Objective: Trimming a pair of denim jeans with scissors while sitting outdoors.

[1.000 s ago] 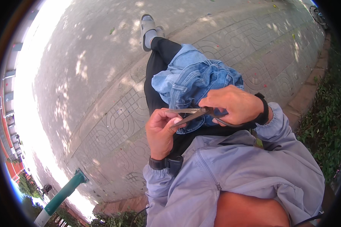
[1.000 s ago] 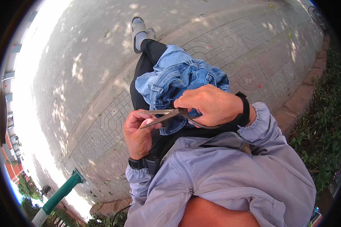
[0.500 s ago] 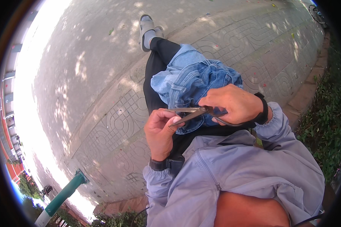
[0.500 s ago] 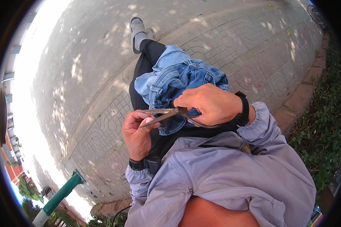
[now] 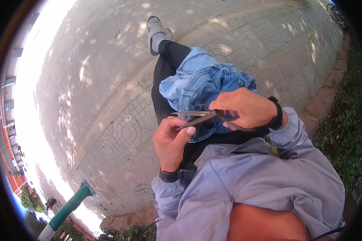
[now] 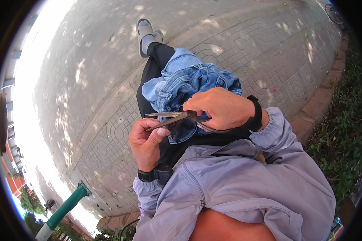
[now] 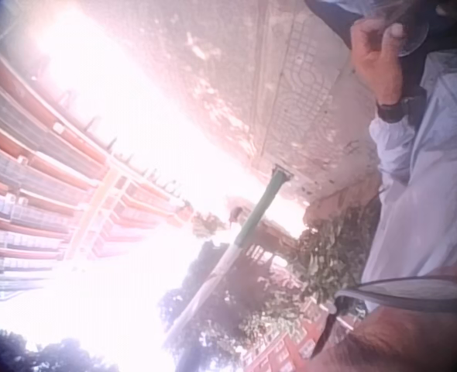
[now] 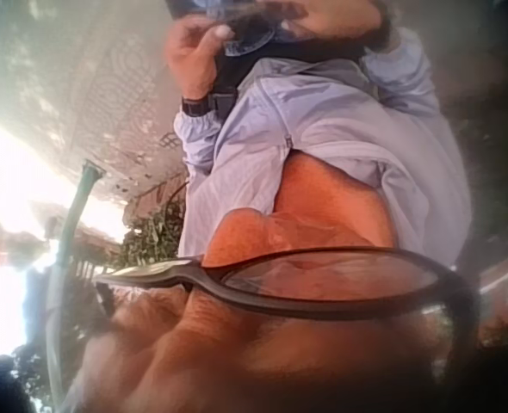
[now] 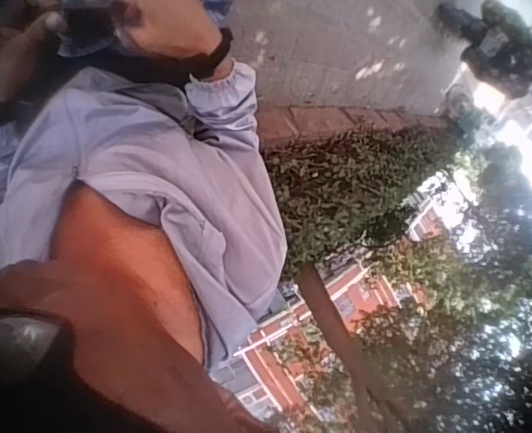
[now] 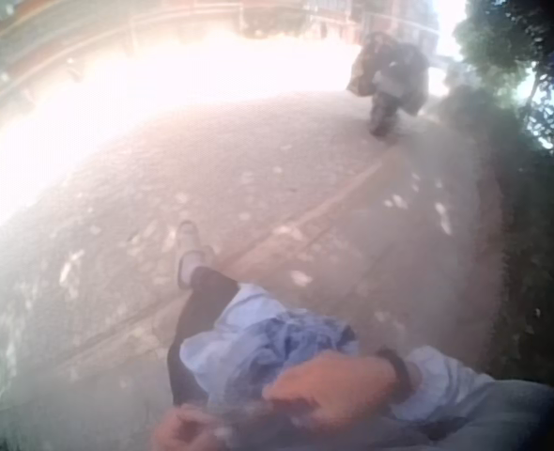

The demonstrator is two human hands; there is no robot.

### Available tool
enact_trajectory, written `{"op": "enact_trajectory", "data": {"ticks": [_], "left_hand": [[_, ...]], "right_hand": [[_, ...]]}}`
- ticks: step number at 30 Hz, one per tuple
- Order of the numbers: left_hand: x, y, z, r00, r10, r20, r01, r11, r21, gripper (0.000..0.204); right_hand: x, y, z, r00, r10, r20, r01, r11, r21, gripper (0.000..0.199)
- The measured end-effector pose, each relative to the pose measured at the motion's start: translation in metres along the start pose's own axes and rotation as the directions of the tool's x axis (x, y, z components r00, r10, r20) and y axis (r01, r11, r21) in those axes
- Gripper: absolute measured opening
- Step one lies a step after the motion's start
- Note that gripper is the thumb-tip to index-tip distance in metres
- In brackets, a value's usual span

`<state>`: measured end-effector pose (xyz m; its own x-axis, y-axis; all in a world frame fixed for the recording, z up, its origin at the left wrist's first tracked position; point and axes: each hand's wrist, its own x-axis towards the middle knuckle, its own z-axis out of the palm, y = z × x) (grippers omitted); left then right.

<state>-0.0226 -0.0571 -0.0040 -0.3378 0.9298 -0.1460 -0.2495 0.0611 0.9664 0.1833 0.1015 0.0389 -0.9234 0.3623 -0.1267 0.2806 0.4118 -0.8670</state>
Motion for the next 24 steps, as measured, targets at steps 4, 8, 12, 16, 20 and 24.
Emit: {"op": "enact_trajectory", "data": {"ticks": [4,8,12,16,20,24], "left_hand": [[0.0000,0.0002,0.0022,0.999,-0.053,-0.013,0.052,0.995,-0.082,0.016],[0.0007,-0.0009,0.0005,0.996,-0.065,-0.057,0.058,0.992,-0.114,0.017],[0.0016,0.0001,0.0012,0.998,-0.043,-0.049,0.038,0.994,-0.101,0.017],[0.0007,0.0013,0.0026,0.999,-0.035,-0.040,0.030,0.993,-0.112,0.017],[-0.0002,0.0001,0.0043,0.999,-0.012,-0.038,0.009,0.998,-0.066,0.019],[-0.0003,-0.0011,0.0039,0.999,-0.011,-0.042,0.010,0.999,-0.033,0.020]], "right_hand": [[-0.0009,-0.0014,-0.0018,0.999,0.027,0.017,-0.027,1.000,-0.010,0.036],[-0.0027,-0.0003,-0.0006,1.000,0.007,0.015,-0.007,1.000,-0.025,0.036],[-0.0027,0.0006,-0.0001,1.000,-0.010,0.025,0.011,0.998,-0.057,0.041],[-0.0017,0.0001,-0.0007,1.000,-0.004,0.018,0.004,1.000,-0.013,0.034],[-0.0008,0.0006,-0.0009,1.000,0.009,0.014,-0.009,1.000,-0.014,0.035],[-0.0007,0.0015,-0.0002,1.000,0.026,-0.005,-0.026,0.999,0.019,0.038]]}}
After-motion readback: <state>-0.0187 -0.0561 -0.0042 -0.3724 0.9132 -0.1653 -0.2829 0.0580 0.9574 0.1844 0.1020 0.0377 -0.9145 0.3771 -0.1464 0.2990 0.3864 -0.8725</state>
